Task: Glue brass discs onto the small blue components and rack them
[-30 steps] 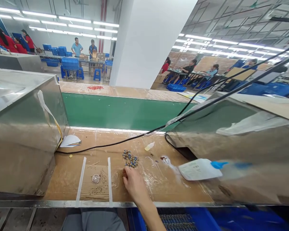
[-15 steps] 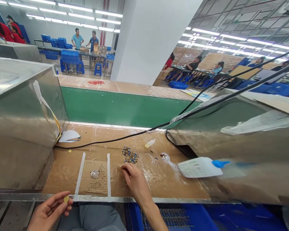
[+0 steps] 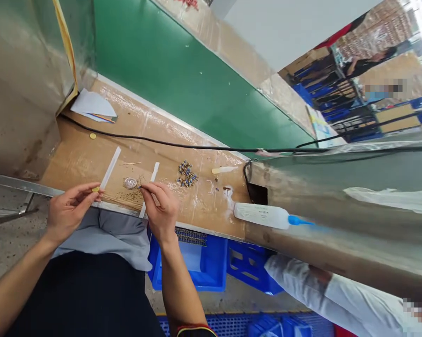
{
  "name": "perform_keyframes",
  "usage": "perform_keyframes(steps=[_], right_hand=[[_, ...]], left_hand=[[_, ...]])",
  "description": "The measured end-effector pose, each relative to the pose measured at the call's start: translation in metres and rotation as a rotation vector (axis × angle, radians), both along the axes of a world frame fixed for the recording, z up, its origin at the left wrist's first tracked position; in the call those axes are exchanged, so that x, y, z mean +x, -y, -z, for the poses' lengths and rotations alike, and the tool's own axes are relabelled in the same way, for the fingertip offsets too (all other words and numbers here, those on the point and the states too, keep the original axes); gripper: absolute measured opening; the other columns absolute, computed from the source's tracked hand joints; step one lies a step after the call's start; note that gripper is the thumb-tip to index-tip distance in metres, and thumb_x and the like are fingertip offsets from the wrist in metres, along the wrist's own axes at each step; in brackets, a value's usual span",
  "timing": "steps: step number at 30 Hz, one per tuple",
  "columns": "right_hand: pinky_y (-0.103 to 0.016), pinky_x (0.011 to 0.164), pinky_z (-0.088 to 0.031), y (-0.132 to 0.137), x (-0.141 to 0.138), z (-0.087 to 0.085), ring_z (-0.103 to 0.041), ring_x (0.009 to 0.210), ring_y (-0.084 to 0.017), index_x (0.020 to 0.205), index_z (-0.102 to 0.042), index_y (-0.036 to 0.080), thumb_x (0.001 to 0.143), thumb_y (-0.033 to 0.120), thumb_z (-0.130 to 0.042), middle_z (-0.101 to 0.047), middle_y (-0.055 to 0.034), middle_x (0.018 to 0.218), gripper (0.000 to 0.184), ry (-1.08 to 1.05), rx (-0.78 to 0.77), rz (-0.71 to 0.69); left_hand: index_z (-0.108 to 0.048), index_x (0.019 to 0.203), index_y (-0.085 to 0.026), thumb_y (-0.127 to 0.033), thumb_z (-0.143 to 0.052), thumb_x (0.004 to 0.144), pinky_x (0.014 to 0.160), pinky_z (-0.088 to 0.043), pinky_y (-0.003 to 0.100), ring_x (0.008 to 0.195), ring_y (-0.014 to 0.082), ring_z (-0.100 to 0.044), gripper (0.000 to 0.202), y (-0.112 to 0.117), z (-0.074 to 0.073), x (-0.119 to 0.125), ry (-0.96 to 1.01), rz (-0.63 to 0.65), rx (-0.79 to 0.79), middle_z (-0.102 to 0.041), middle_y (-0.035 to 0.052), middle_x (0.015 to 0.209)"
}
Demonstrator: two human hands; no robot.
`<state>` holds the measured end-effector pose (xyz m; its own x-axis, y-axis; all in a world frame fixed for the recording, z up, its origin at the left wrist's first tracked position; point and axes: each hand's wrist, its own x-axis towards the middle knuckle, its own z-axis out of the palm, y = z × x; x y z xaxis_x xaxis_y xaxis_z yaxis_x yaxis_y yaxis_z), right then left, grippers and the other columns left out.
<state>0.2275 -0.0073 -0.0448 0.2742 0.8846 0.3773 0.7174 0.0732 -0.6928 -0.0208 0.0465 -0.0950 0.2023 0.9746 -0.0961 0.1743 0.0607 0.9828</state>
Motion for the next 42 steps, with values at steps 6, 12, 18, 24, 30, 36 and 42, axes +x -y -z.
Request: perform_keyframes(steps=[6,12,18,24,30,36,42], right_hand=[[-0.036,0.09,-0.066,-0.011,-0.005,0.003,-0.081,0.098,-0.021,0.112,-0.084,0.027,0.11,0.025,-0.072,-0.084,-0.0049,0.106,0.013,0.081,-0.013,-0.009],[-0.035,0.09,-0.066,-0.013,-0.012,0.002,-0.081,0.099,-0.021,0.111,-0.084,0.027,0.111,0.026,-0.07,-0.084,-0.005,0.106,0.014,0.102,-0.05,-0.032],[-0.038,0.092,-0.065,-0.016,-0.014,0.006,-0.081,0.101,-0.022,0.112,-0.084,0.027,0.112,0.029,-0.068,-0.084,-0.0062,0.108,0.017,0.111,-0.077,-0.022],[-0.04,0.095,-0.065,-0.016,-0.014,0.006,-0.08,0.103,-0.023,0.113,-0.085,0.028,0.113,0.03,-0.067,-0.084,-0.0061,0.109,0.018,0.12,-0.093,-0.048],[-0.037,0.092,-0.066,-0.017,-0.012,-0.002,-0.081,0.101,-0.022,0.111,-0.084,0.027,0.113,0.027,-0.067,-0.084,-0.0052,0.107,0.017,0.177,-0.097,-0.095],[-0.037,0.091,-0.066,-0.02,-0.009,-0.003,-0.082,0.102,-0.022,0.11,-0.084,0.028,0.114,0.03,-0.065,-0.085,-0.005,0.109,0.019,0.196,-0.116,-0.074],[-0.036,0.092,-0.066,-0.02,-0.009,-0.003,-0.081,0.102,-0.021,0.11,-0.084,0.027,0.112,0.026,-0.067,-0.085,-0.005,0.109,0.017,0.153,-0.102,-0.106]], left_hand=[[-0.085,0.13,-0.03,-0.039,-0.078,0.107,0.095,-0.068,0.026,0.099,0.0173,-0.088,0.026,0.001,0.005,0.0,-0.016,-0.006,0.051,-0.09,-0.0004,0.113],[-0.084,0.131,-0.03,-0.038,-0.076,0.108,0.098,-0.068,0.028,0.102,0.0182,-0.088,0.025,0.003,0.009,-0.001,-0.017,0.015,0.078,-0.09,0.0,0.116],[-0.085,0.128,-0.03,-0.038,-0.075,0.109,0.095,-0.069,0.029,0.104,0.0204,-0.088,0.024,0.003,0.006,-0.001,-0.036,0.015,0.113,-0.09,0.0008,0.117],[-0.084,0.129,-0.029,-0.038,-0.073,0.109,0.098,-0.07,0.031,0.105,0.0213,-0.088,0.024,0.003,0.004,0.0,-0.038,0.025,0.111,-0.09,0.0015,0.116],[-0.084,0.128,-0.03,-0.036,-0.073,0.11,0.097,-0.069,0.03,0.104,0.0198,-0.088,0.022,0.004,0.005,0.001,-0.052,0.022,0.153,-0.09,0.0004,0.117],[-0.084,0.128,-0.03,-0.033,-0.073,0.11,0.093,-0.069,0.028,0.101,0.0181,-0.088,0.022,0.004,0.006,0.001,-0.062,0.027,0.184,-0.09,-0.0004,0.115],[-0.084,0.128,-0.029,-0.033,-0.073,0.11,0.093,-0.068,0.028,0.1,0.0183,-0.088,0.021,0.003,0.007,0.001,-0.073,0.034,0.197,-0.09,0.0,0.115]])
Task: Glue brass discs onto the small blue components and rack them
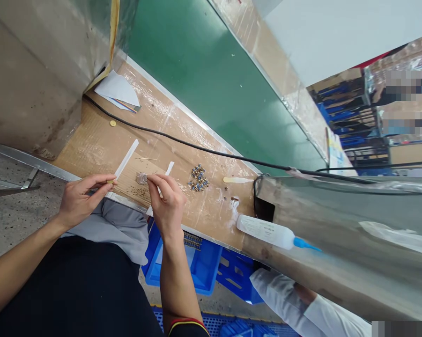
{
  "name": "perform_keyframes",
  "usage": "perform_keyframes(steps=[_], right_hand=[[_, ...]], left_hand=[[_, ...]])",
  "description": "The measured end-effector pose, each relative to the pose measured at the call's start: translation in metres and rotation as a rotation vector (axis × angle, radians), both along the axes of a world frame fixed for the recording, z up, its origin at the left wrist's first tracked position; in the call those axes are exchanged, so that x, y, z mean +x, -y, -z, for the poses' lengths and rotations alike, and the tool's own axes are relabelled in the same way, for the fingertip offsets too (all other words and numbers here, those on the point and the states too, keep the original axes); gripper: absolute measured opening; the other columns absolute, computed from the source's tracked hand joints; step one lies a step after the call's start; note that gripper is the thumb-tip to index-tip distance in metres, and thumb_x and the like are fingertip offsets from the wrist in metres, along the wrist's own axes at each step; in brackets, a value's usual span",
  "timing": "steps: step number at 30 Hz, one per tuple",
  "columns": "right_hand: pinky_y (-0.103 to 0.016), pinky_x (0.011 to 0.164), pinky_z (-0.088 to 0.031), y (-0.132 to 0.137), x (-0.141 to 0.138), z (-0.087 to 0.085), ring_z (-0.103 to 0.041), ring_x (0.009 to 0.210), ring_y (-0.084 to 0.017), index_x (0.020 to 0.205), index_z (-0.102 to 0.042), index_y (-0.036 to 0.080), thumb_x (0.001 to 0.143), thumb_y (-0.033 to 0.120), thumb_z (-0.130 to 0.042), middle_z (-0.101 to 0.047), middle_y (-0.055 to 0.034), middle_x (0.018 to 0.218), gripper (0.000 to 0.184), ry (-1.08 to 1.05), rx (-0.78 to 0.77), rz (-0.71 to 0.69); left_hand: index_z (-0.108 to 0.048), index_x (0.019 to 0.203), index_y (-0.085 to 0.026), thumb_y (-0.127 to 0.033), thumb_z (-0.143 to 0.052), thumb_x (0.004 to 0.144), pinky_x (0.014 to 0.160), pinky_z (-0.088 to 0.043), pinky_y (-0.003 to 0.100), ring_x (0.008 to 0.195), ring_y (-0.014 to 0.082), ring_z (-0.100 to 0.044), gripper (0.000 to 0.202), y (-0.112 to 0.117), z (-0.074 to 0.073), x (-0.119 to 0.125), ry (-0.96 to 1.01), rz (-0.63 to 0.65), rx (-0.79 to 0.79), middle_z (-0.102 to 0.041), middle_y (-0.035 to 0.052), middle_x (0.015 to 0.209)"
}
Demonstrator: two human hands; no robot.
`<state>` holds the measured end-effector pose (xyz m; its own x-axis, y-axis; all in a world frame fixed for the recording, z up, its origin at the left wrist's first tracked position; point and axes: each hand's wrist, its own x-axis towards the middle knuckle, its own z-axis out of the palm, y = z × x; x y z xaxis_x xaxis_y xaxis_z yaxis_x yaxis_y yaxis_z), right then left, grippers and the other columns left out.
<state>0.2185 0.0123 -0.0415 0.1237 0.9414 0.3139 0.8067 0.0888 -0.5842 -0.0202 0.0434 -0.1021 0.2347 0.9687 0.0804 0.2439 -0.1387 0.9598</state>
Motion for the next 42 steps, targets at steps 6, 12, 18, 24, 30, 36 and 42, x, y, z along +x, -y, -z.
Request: perform_keyframes(steps=[6,12,18,24,30,36,42], right_hand=[[-0.035,0.09,-0.067,-0.001,0.001,-0.002,-0.083,0.101,-0.021,0.108,-0.084,0.026,0.111,0.023,-0.069,-0.086,-0.0043,0.106,0.016,-0.033,0.035,0.019],[-0.035,0.09,-0.066,0.0,0.0,0.001,-0.083,0.099,-0.021,0.106,-0.085,0.027,0.109,0.022,-0.071,-0.086,-0.0036,0.104,0.014,-0.079,0.02,0.026],[-0.034,0.087,-0.065,0.0,-0.002,0.003,-0.082,0.096,-0.021,0.106,-0.085,0.027,0.108,0.022,-0.072,-0.086,-0.003,0.103,0.014,-0.103,0.02,0.041],[-0.033,0.085,-0.065,0.0,-0.002,0.004,-0.082,0.095,-0.02,0.107,-0.085,0.027,0.108,0.021,-0.072,-0.086,-0.0025,0.103,0.014,-0.12,0.021,0.04],[-0.035,0.09,-0.066,0.0,-0.002,0.004,-0.083,0.099,-0.021,0.107,-0.085,0.027,0.108,0.02,-0.072,-0.086,-0.0033,0.105,0.015,-0.101,0.046,0.027],[-0.036,0.091,-0.067,0.003,0.005,-0.004,-0.083,0.099,-0.021,0.106,-0.085,0.027,0.107,0.02,-0.073,-0.086,-0.0031,0.104,0.014,-0.143,0.046,0.037],[-0.037,0.094,-0.068,0.007,0.011,-0.002,-0.083,0.102,-0.021,0.107,-0.085,0.027,0.107,0.019,-0.073,-0.087,-0.003,0.106,0.015,-0.177,0.052,0.046]], left_hand=[[-0.084,0.128,-0.03,-0.033,-0.073,0.11,0.092,-0.068,0.027,0.1,0.018,-0.088,0.021,0.0,0.0,0.0,-0.015,0.003,0.03,-0.09,-0.0005,0.115],[-0.084,0.128,-0.03,-0.032,-0.073,0.11,0.092,-0.069,0.027,0.097,0.0175,-0.087,0.021,0.0,0.002,0.0,-0.025,0.002,0.056,-0.09,-0.0002,0.115],[-0.084,0.129,-0.03,-0.03,-0.073,0.11,0.095,-0.067,0.027,0.099,0.0174,-0.087,0.022,0.0,0.003,-0.001,-0.049,0.011,0.073,-0.089,-0.0002,0.116],[-0.083,0.13,-0.029,-0.03,-0.072,0.111,0.094,-0.066,0.026,0.1,0.0164,-0.087,0.022,0.0,0.001,-0.001,-0.046,0.017,0.077,-0.089,-0.0005,0.116],[-0.083,0.128,-0.028,-0.03,-0.073,0.111,0.092,-0.066,0.026,0.098,0.0165,-0.087,0.02,0.0,0.002,0.0,-0.05,0.012,0.091,-0.089,-0.0001,0.116],[-0.083,0.128,-0.028,-0.029,-0.073,0.11,0.092,-0.066,0.026,0.1,0.017,-0.087,0.021,0.0,0.002,-0.001,-0.046,0.011,0.092,-0.09,-0.0004,0.116],[-0.083,0.129,-0.029,-0.028,-0.072,0.11,0.091,-0.066,0.026,0.099,0.0169,-0.087,0.021,-0.001,0.002,-0.001,-0.057,0.021,0.108,-0.09,-0.0007,0.116]])
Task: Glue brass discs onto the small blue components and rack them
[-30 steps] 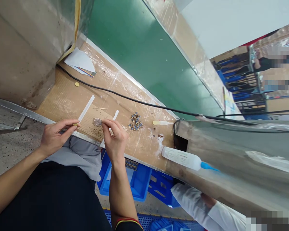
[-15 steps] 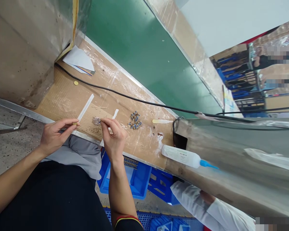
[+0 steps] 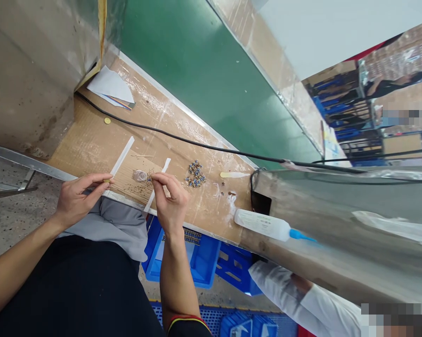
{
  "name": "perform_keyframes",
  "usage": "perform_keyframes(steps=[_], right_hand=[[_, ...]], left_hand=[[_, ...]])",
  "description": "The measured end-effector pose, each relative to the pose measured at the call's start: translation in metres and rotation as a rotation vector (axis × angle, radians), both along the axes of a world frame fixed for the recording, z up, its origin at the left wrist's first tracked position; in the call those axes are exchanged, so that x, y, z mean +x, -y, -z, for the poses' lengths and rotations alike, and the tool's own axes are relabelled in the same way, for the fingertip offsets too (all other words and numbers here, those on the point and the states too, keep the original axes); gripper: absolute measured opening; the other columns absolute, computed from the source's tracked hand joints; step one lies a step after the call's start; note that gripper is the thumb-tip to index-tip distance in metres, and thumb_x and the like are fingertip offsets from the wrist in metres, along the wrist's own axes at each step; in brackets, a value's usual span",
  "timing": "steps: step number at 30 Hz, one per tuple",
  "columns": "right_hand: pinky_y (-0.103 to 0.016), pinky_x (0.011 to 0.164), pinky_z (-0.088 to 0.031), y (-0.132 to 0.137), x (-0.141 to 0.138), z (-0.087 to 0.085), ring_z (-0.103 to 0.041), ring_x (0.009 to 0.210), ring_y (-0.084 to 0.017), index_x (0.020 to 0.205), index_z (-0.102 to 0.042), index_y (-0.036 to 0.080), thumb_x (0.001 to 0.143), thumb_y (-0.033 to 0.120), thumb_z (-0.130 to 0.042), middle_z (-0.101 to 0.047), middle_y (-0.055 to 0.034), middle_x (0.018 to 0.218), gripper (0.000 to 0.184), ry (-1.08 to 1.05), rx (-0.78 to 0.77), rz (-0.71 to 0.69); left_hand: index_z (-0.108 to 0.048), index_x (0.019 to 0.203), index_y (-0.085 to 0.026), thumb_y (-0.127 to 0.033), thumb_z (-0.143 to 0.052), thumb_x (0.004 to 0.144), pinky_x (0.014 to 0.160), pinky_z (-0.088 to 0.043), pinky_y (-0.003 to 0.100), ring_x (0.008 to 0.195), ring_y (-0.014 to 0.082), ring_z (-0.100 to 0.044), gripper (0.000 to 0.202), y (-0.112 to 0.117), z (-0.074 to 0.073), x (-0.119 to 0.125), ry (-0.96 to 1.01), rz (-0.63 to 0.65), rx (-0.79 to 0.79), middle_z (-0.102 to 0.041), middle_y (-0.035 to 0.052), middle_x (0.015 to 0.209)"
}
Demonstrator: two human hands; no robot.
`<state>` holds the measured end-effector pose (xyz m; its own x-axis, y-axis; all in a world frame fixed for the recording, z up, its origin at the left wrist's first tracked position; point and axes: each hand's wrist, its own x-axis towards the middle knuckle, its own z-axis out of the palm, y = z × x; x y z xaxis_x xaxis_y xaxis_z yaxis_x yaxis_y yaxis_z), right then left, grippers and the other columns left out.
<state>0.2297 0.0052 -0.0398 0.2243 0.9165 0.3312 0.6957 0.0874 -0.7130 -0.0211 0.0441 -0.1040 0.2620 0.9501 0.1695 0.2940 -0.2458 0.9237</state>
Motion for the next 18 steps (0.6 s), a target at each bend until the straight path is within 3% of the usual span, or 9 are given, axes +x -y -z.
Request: perform_keyframes(steps=[7,18], right_hand=[[-0.038,0.096,-0.068,0.0,-0.004,0.007,-0.083,0.104,-0.022,0.109,-0.085,0.026,0.108,0.02,-0.073,-0.087,-0.0052,0.108,0.013,0.092,0.12,0.051],[-0.041,0.094,-0.067,0.004,-0.006,0.024,-0.082,0.104,-0.022,0.118,-0.085,0.028,0.112,0.021,-0.068,-0.086,-0.0069,0.112,0.019,0.275,0.166,0.033]], left_hand=[[-0.083,0.128,-0.028,-0.028,-0.072,0.11,0.092,-0.066,0.027,0.099,0.0176,-0.087,0.021,0.001,0.001,0.0,-0.008,-0.002,0.002,-0.09,-0.0002,0.116],[-0.084,0.127,-0.028,-0.031,-0.071,0.11,0.092,-0.066,0.028,0.099,0.0181,-0.087,0.021,0.0,0.0,0.0,-0.027,-0.003,-0.007,-0.09,0.0008,0.116]])
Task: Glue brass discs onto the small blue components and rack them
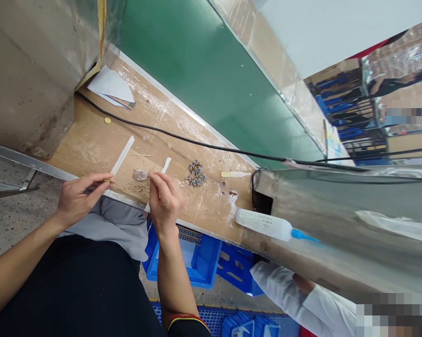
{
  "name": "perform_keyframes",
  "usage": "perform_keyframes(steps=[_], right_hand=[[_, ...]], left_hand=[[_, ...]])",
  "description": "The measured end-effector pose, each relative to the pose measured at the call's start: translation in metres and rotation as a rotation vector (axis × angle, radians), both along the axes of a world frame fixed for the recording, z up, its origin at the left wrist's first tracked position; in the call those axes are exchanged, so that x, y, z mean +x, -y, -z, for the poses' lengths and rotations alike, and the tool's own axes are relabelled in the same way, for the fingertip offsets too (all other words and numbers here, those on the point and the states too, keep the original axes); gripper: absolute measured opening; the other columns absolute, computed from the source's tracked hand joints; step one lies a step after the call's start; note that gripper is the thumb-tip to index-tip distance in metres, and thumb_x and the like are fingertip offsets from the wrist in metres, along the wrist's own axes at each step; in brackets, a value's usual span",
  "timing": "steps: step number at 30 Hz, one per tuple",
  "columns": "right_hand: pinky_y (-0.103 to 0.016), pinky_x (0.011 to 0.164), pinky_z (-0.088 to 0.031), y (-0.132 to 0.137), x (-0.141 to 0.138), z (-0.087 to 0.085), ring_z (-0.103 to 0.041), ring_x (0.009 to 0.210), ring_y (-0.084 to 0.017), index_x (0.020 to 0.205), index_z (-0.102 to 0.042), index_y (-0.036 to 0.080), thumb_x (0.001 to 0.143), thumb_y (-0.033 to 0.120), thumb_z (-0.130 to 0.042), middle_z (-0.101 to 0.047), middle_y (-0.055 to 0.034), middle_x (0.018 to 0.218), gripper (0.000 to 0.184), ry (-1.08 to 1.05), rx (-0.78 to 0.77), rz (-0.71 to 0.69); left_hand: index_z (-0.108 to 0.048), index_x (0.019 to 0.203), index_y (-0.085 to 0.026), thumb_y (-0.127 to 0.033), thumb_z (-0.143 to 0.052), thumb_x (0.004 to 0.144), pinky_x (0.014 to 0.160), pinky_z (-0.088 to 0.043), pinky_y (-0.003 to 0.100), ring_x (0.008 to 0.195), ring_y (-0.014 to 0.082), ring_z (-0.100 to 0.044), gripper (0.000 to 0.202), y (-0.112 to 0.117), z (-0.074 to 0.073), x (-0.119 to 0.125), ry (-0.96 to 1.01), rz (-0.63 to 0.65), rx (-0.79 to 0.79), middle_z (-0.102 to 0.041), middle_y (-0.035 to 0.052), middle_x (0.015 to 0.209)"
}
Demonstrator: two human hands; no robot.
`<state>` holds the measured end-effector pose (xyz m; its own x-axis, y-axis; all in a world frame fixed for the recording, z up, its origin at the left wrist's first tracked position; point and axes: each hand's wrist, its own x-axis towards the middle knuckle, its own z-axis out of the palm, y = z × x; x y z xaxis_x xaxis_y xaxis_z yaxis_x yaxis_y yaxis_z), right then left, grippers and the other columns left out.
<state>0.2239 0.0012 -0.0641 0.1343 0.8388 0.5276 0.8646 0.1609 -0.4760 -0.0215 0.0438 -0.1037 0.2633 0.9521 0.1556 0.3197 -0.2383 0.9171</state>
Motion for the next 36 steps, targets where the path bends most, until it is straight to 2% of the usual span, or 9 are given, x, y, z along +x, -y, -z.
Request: perform_keyframes(steps=[10,14,17,22,25,27,30,33,36], right_hand=[[-0.038,0.091,-0.067,0.0,-0.002,-0.002,-0.082,0.101,-0.022,0.115,-0.084,0.027,0.11,0.02,-0.069,-0.085,-0.0064,0.108,0.018,-0.018,0.01,0.019],[-0.038,0.09,-0.069,0.002,0.004,-0.006,-0.083,0.097,-0.022,0.11,-0.085,0.026,0.11,0.022,-0.069,-0.085,-0.0065,0.105,0.016,-0.004,0.024,0.072],[-0.041,0.09,-0.07,0.005,0.013,-0.022,-0.083,0.098,-0.023,0.11,-0.086,0.028,0.107,0.02,-0.075,-0.086,-0.0049,0.105,0.014,-0.006,0.107,0.142],[-0.051,0.093,-0.071,0.012,0.012,-0.062,-0.083,0.099,-0.027,0.113,-0.087,0.033,0.099,0.013,-0.084,-0.085,-0.0026,0.105,0.025,-0.115,0.338,0.238],[-0.052,0.09,-0.072,0.019,-0.002,-0.074,-0.083,0.098,-0.027,0.114,-0.086,0.035,0.098,0.011,-0.084,-0.084,-0.0027,0.104,0.028,-0.195,0.325,0.213],[-0.048,0.086,-0.073,0.025,-0.013,-0.071,-0.084,0.097,-0.025,0.115,-0.085,0.035,0.099,0.01,-0.082,-0.085,-0.0024,0.105,0.03,-0.254,0.234,0.125],[-0.042,0.085,-0.074,0.033,-0.027,-0.058,-0.085,0.097,-0.023,0.117,-0.085,0.034,0.1,0.009,-0.081,-0.086,-0.002,0.11,0.031,-0.323,0.109,-0.006],[-0.041,0.088,-0.074,0.038,-0.034,-0.046,-0.085,0.099,-0.023,0.121,-0.084,0.034,0.1,0.006,-0.081,-0.086,-0.0024,0.112,0.036,-0.376,0.071,-0.073],[-0.04,0.088,-0.074,0.039,-0.039,-0.041,-0.086,0.099,-0.023,0.124,-0.084,0.035,0.1,0.004,-0.08,-0.086,-0.0022,0.114,0.039,-0.383,0.073,-0.099]], left_hand=[[-0.084,0.129,-0.027,-0.031,-0.072,0.111,0.094,-0.066,0.028,0.103,0.018,-0.087,0.022,0.0,-0.001,0.001,0.027,0.0,-0.01,-0.09,0.0013,0.117],[-0.084,0.132,-0.028,-0.038,-0.074,0.11,0.094,-0.069,0.028,0.102,0.0193,-0.088,0.026,0.001,-0.002,0.0,0.083,-0.004,-0.16,-0.09,0.0023,0.115],[-0.083,0.135,-0.026,-0.041,-0.077,0.108,0.09,-0.071,0.027,0.093,0.0184,-0.088,0.031,0.004,-0.005,0.001,0.175,-0.001,-0.322,-0.09,0.0031,0.11],[-0.084,0.132,-0.023,-0.04,-0.082,0.104,0.091,-0.073,0.026,0.092,0.018,-0.088,0.032,0.017,-0.016,0.011,0.359,0.04,-0.525,-0.09,0.0051,0.109],[-0.084,0.131,-0.025,-0.038,-0.083,0.103,0.091,-0.073,0.025,0.093,0.0184,-0.088,0.031,0.026,-0.027,0.019,0.432,0.084,-0.584,-0.09,0.0046,0.109],[-0.085,0.131,-0.026,-0.037,-0.083,0.104,0.09,-0.074,0.026,0.092,0.0185,-0.089,0.03,0.03,-0.036,0.023,0.44,0.108,-0.58,-0.09,0.0037,0.109],[-0.085,0.133,-0.029,-0.037,-0.081,0.105,0.089,-0.075,0.027,0.092,0.0195,-0.089,0.029,0.032,-0.049,0.025,0.393,0.138,-0.542,-0.09,0.0021,0.111],[-0.084,0.134,-0.033,-0.035,-0.08,0.106,0.089,-0.075,0.028,0.093,0.0201,-0.089,0.029,0.033,-0.059,0.024,0.332,0.146,-0.492,-0.091,-0.0008,0.11],[-0.085,0.132,-0.033,-0.033,-0.08,0.105,0.085,-0.076,0.028,0.09,0.0214,-0.09,0.027,0.033,-0.065,0.024,0.302,0.139,-0.461,-0.091,-0.002,0.105]])
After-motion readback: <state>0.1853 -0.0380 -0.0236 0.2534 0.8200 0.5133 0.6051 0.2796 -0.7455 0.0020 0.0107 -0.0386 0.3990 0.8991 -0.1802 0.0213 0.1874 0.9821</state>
